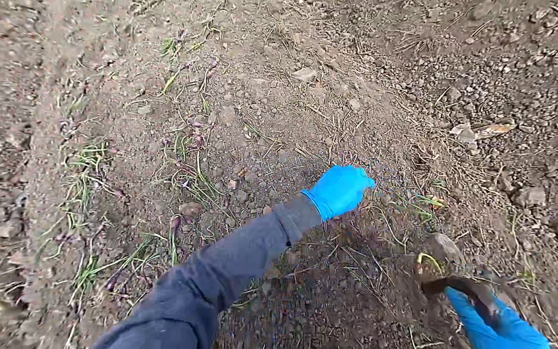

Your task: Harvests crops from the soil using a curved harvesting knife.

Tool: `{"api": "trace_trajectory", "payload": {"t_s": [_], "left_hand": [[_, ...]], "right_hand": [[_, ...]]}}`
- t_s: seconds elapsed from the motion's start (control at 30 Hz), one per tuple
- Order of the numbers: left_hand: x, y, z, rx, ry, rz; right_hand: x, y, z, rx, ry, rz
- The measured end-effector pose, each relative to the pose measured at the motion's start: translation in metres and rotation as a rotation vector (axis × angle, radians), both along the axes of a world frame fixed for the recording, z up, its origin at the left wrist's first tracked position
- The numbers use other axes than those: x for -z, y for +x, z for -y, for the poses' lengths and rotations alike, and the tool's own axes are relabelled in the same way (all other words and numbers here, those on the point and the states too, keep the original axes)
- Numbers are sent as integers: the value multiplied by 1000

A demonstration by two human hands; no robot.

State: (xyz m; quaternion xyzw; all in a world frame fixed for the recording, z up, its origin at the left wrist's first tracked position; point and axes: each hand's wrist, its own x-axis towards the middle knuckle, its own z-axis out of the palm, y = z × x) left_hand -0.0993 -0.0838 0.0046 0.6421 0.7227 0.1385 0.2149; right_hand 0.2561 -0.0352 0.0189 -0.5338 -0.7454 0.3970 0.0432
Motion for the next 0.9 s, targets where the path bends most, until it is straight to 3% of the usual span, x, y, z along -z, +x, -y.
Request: {"api": "trace_trajectory", "payload": {"t_s": [0.07, 0.17, 0.27, 0.4, 0.47, 0.53, 0.63, 0.73, 0.8, 0.9], "left_hand": [[-18, -81, 31, -311, -121, -250], [-18, -193, 75, -624, -293, -508], [13, -259, 103, -573, -320, -518], [14, -275, 107, -435, -335, -591], [1, -266, 99, -421, -305, -539], [-13, -237, 101, -465, -176, -337], [-23, -166, 119, -414, 0, -78], [-24, -82, 140, -316, 11, 120], [-27, -38, 144, -359, 68, 373], [-19, 5, 140, -503, 64, 850]], "right_hand": [[72, 3, 15, 0, -2, 141], [92, 7, 14, 21, -15, 163], [82, 6, 13, 20, 14, 242], [76, -7, 21, 59, 48, 277], [70, -12, 23, 83, 54, 319], [60, -20, 23, 71, 45, 356], [42, -36, 26, 59, 18, 367], [29, -44, 24, 37, -42, 398], [16, -44, 9, -58, -99, 386], [-54, -58, -2, -69, -26, 268]]}}
